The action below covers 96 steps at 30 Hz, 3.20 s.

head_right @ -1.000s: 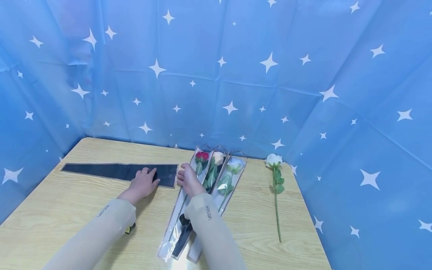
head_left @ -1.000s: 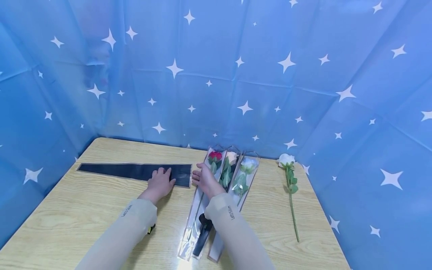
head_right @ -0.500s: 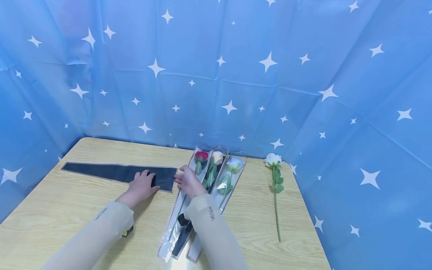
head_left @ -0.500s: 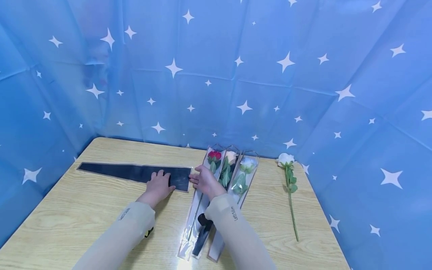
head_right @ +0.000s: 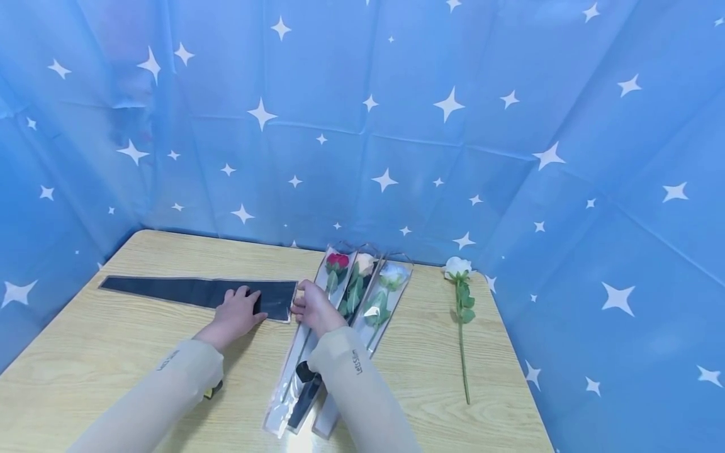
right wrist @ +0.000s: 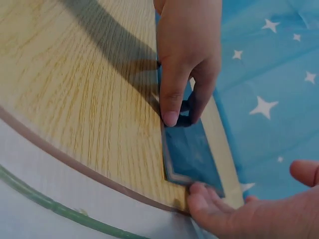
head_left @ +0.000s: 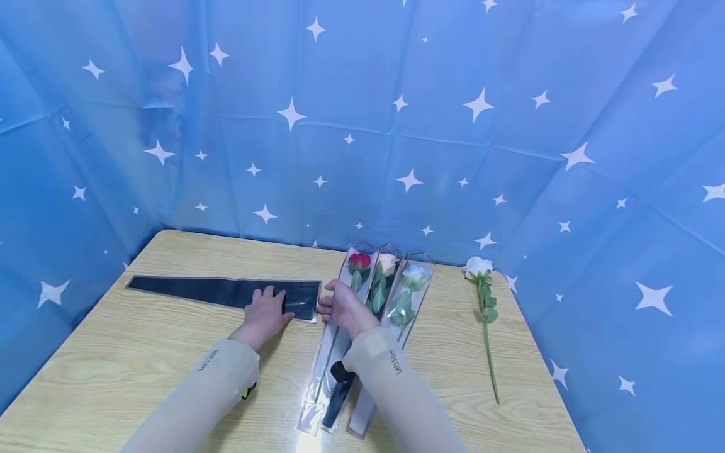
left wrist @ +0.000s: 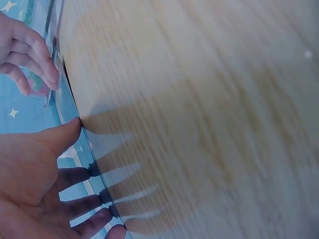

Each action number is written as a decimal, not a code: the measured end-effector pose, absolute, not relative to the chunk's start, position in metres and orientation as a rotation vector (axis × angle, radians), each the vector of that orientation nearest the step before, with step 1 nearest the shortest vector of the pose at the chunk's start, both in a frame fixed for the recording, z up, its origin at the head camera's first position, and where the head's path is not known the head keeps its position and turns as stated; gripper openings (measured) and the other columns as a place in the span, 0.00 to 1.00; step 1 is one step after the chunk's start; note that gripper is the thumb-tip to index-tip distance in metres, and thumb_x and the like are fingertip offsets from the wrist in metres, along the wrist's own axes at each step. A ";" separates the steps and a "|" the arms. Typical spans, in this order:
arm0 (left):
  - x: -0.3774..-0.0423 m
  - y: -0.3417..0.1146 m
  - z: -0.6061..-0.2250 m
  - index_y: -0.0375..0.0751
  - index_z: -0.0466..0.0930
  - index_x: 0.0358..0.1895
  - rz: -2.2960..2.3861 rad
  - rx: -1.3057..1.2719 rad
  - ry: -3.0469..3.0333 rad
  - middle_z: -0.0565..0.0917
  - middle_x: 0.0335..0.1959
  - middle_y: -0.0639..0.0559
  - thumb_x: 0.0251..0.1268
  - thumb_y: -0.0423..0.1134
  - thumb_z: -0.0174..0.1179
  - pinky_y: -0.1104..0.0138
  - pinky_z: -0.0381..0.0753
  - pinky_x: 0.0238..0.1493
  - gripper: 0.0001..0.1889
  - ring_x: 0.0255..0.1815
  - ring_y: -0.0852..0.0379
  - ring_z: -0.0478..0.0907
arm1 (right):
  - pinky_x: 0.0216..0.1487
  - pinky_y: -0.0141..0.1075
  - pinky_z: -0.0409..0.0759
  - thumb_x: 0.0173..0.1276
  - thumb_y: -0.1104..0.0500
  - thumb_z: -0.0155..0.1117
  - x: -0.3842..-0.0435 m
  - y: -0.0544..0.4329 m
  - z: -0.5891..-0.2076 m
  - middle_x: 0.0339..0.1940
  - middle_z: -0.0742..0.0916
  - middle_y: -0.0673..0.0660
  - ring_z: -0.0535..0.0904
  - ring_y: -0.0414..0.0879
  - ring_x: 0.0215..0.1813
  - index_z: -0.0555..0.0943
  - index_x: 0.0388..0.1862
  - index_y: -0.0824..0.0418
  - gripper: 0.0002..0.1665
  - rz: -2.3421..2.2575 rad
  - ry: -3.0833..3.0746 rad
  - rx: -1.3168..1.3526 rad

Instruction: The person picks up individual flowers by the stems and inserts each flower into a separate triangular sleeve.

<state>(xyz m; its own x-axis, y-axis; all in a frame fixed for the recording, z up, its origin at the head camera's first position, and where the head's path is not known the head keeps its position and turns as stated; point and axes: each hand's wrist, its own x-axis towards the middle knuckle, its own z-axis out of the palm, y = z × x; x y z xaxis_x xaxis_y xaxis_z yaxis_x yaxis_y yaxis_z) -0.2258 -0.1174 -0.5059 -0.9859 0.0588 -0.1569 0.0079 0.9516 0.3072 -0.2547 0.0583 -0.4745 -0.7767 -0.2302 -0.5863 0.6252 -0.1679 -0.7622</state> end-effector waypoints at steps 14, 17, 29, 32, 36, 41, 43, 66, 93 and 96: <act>-0.224 -0.120 -0.508 0.36 0.63 0.69 0.480 0.068 2.943 0.59 0.69 0.31 0.65 0.51 0.58 0.36 0.67 0.57 0.34 0.66 0.31 0.55 | 0.69 0.48 0.64 0.68 0.61 0.46 -0.253 0.057 -0.480 0.70 0.59 0.76 0.66 0.64 0.66 0.36 0.77 0.58 0.45 -2.155 1.432 0.512; -0.223 -0.120 -0.508 0.36 0.63 0.69 0.493 0.075 2.937 0.59 0.69 0.31 0.65 0.51 0.58 0.36 0.66 0.57 0.34 0.67 0.31 0.54 | 0.53 0.39 0.73 0.66 0.61 0.46 -0.253 0.058 -0.481 0.66 0.68 0.73 0.75 0.54 0.49 0.48 0.73 0.58 0.37 -2.101 1.501 0.502; -0.214 -0.117 -0.505 0.37 0.65 0.68 0.502 0.087 2.936 0.60 0.69 0.32 0.64 0.51 0.59 0.36 0.69 0.53 0.33 0.65 0.32 0.56 | 0.52 0.39 0.72 0.74 0.56 0.47 -0.249 0.056 -0.483 0.57 0.81 0.61 0.77 0.53 0.57 0.73 0.59 0.66 0.20 -1.830 1.822 0.270; -0.211 -0.117 -0.505 0.37 0.65 0.68 0.510 0.091 2.936 0.60 0.68 0.32 0.64 0.52 0.59 0.36 0.70 0.52 0.33 0.65 0.31 0.56 | 0.63 0.45 0.69 0.74 0.57 0.47 -0.245 0.054 -0.482 0.59 0.80 0.59 0.72 0.54 0.64 0.77 0.58 0.62 0.19 -1.694 2.016 0.217; -0.210 -0.115 -0.506 0.38 0.66 0.67 0.521 0.082 2.936 0.60 0.69 0.32 0.64 0.53 0.59 0.36 0.69 0.53 0.34 0.65 0.31 0.56 | 0.58 0.44 0.72 0.68 0.66 0.46 -0.243 0.054 -0.481 0.66 0.74 0.57 0.69 0.53 0.65 0.80 0.56 0.54 0.23 -1.614 2.160 0.181; -0.208 -0.115 -0.505 0.38 0.66 0.67 0.528 0.067 2.931 0.60 0.68 0.32 0.64 0.53 0.59 0.35 0.68 0.54 0.33 0.65 0.31 0.56 | 0.47 0.39 0.75 0.64 0.69 0.46 -0.238 0.052 -0.480 0.59 0.77 0.59 0.74 0.48 0.47 0.77 0.60 0.56 0.27 -1.728 2.048 0.197; -0.208 -0.114 -0.505 0.38 0.66 0.67 0.536 0.061 2.932 0.61 0.68 0.32 0.64 0.53 0.59 0.35 0.68 0.53 0.34 0.65 0.31 0.56 | 0.55 0.45 0.75 0.65 0.69 0.45 -0.236 0.051 -0.480 0.54 0.78 0.59 0.75 0.49 0.47 0.75 0.61 0.58 0.26 -1.787 1.979 0.197; -0.196 -0.099 -0.501 0.50 0.65 0.69 0.886 0.453 2.956 0.64 0.69 0.40 0.65 0.47 0.60 0.44 0.69 0.61 0.30 0.69 0.38 0.61 | 0.48 0.37 0.77 0.59 0.72 0.43 -0.222 0.061 -0.481 0.58 0.80 0.63 0.76 0.46 0.45 0.70 0.64 0.67 0.31 -1.935 1.635 0.134; -0.172 -0.084 -0.485 0.47 0.74 0.63 1.276 0.874 2.889 0.74 0.59 0.52 0.74 0.44 0.47 0.56 0.73 0.61 0.18 0.62 0.53 0.70 | 0.51 0.37 0.81 0.70 0.57 0.58 -0.178 0.101 -0.464 0.42 0.87 0.55 0.84 0.42 0.41 0.68 0.63 0.73 0.29 -2.056 1.667 -0.030; -0.172 -0.083 -0.485 0.48 0.76 0.61 1.266 0.877 2.912 0.75 0.58 0.53 0.74 0.43 0.49 0.57 0.73 0.60 0.17 0.61 0.54 0.71 | 0.47 0.35 0.82 0.70 0.58 0.58 -0.176 0.102 -0.465 0.38 0.87 0.53 0.84 0.41 0.39 0.67 0.62 0.74 0.29 -2.080 1.649 -0.018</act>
